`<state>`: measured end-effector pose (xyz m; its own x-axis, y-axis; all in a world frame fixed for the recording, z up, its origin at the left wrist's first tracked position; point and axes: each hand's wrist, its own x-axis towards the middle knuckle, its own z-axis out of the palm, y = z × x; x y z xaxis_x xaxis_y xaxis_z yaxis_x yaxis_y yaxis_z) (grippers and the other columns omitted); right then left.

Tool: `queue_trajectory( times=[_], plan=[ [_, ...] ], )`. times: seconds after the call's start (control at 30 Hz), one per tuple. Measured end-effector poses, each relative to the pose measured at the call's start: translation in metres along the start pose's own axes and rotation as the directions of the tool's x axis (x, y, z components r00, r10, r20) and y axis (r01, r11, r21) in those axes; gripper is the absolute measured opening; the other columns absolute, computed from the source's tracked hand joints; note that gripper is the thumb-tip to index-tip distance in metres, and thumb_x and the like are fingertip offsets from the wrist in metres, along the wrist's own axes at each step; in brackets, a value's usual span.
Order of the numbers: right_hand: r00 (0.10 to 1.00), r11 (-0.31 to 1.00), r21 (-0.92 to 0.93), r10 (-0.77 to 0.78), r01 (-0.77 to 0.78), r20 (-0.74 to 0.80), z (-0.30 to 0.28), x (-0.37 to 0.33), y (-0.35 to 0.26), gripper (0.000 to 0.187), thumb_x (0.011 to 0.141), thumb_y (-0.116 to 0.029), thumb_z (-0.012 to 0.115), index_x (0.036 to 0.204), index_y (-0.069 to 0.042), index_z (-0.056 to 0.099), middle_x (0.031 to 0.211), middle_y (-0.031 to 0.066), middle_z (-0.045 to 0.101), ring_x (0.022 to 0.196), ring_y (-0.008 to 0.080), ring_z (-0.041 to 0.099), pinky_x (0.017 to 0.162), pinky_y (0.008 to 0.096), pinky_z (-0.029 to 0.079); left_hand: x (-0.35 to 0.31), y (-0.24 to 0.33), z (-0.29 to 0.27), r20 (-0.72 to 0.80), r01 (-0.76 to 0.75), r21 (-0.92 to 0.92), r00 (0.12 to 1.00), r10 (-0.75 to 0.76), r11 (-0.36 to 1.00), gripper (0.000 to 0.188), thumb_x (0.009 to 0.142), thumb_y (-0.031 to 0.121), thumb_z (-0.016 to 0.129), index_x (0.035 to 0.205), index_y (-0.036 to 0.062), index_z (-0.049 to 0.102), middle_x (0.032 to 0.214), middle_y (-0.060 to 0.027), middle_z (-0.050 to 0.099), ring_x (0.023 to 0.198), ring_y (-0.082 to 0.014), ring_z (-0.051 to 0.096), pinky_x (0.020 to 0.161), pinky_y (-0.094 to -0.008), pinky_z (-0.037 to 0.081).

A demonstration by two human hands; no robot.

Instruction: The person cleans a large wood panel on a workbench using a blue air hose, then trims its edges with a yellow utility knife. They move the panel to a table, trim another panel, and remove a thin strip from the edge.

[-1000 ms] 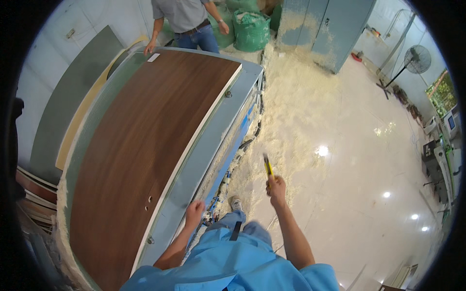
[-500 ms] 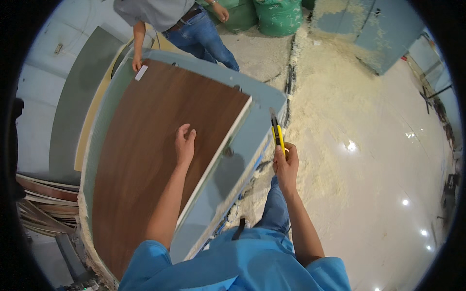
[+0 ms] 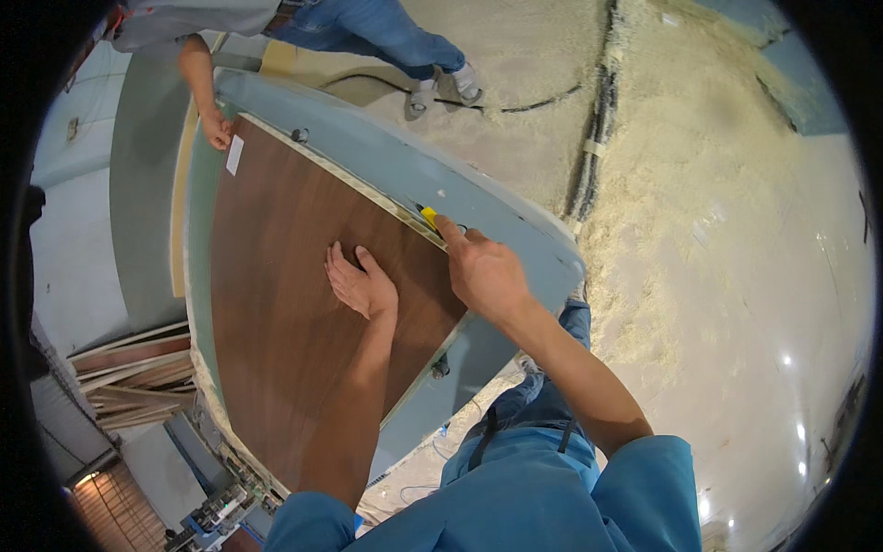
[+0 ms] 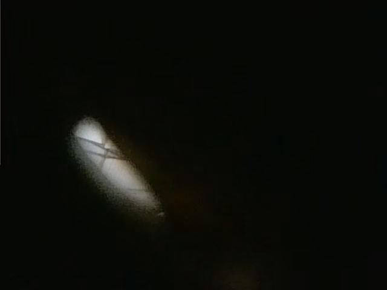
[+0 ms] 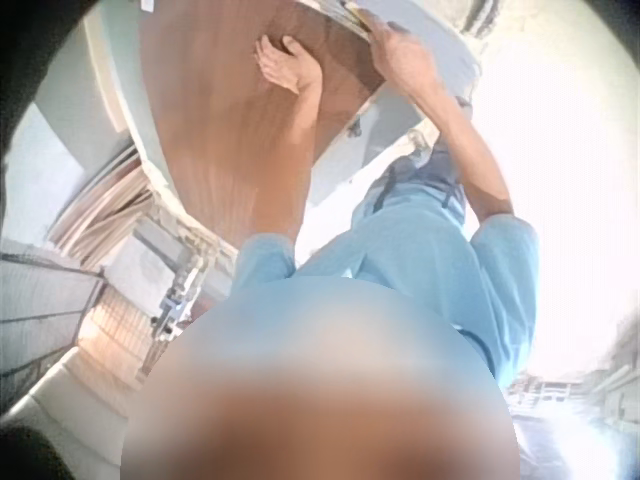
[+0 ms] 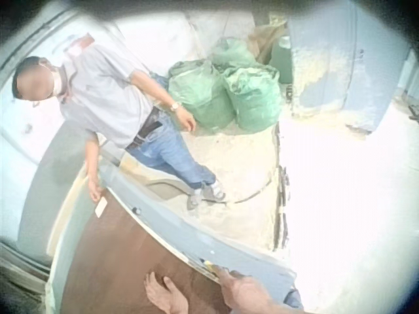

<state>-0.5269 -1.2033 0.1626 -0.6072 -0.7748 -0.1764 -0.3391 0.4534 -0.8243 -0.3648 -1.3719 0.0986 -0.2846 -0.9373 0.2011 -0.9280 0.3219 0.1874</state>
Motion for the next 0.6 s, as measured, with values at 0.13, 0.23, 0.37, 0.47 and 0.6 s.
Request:
queue_trajectory(
  times=[0.13,0.23,0.37,0.47,0.6],
  plan=[
    [0.998,0.999,-0.037,-0.014,0.016,0.056,0.017,0.037,-0.011,0.044,0.097,-0.010,0.056,0.141,-0.011,0.055,0.093,0.0227,0.069,0.078,0.0438,0.069,0.071,0.0518,0.057,-0.003,0.008,-0.004,0.000,0.033,-0.003,0.999,-0.033,0.999,0.052,0.105,0.039,0.048,0.150,0.0128,0.044,0.158,-0.0086,0.042,0.150,-0.0344,0.033,0.121,-0.0515,0.026],
    [0.995,0.995,-0.046,-0.087,0.089,0.048,0.030,0.069,-0.019,0.044,0.096,-0.009,0.056,0.140,-0.010,0.055,0.093,0.0234,0.069,0.078,0.0436,0.069,0.070,0.0524,0.057,-0.006,0.012,-0.007,0.006,0.040,-0.014,0.999,-0.040,0.999,0.053,0.105,0.038,0.047,0.151,0.0130,0.042,0.159,-0.0100,0.040,0.151,-0.0345,0.031,0.122,-0.0528,0.024],
    [0.987,0.987,-0.063,-0.147,0.150,0.058,0.049,0.108,-0.032,0.045,0.095,-0.008,0.055,0.140,-0.009,0.055,0.093,0.0239,0.069,0.078,0.0447,0.069,0.071,0.0531,0.056,-0.008,0.012,-0.008,0.026,0.065,-0.003,0.998,-0.065,0.998,0.055,0.104,0.040,0.047,0.152,0.0146,0.040,0.159,-0.0110,0.040,0.151,-0.0356,0.029,0.124,-0.0543,0.022],
    [0.984,0.984,-0.065,-0.162,0.167,0.072,0.062,0.133,-0.040,0.045,0.095,-0.007,0.055,0.140,-0.009,0.055,0.093,0.0243,0.070,0.081,0.0453,0.069,0.074,0.0533,0.056,-0.008,0.010,-0.007,0.028,0.063,0.004,0.998,-0.063,0.998,0.056,0.104,0.041,0.048,0.153,0.0145,0.040,0.159,-0.0124,0.040,0.151,-0.0365,0.029,0.125,-0.0540,0.020],
    [0.983,0.981,-0.085,-0.165,0.172,0.085,0.079,0.165,-0.050,0.045,0.095,-0.008,0.056,0.139,-0.009,0.055,0.094,0.0242,0.070,0.086,0.0447,0.070,0.079,0.0528,0.056,-0.007,0.012,-0.008,0.056,0.099,-0.001,0.993,-0.099,0.995,0.057,0.103,0.040,0.050,0.153,0.0148,0.039,0.159,-0.0134,0.040,0.152,-0.0351,0.028,0.126,-0.0529,0.017]
  ],
)
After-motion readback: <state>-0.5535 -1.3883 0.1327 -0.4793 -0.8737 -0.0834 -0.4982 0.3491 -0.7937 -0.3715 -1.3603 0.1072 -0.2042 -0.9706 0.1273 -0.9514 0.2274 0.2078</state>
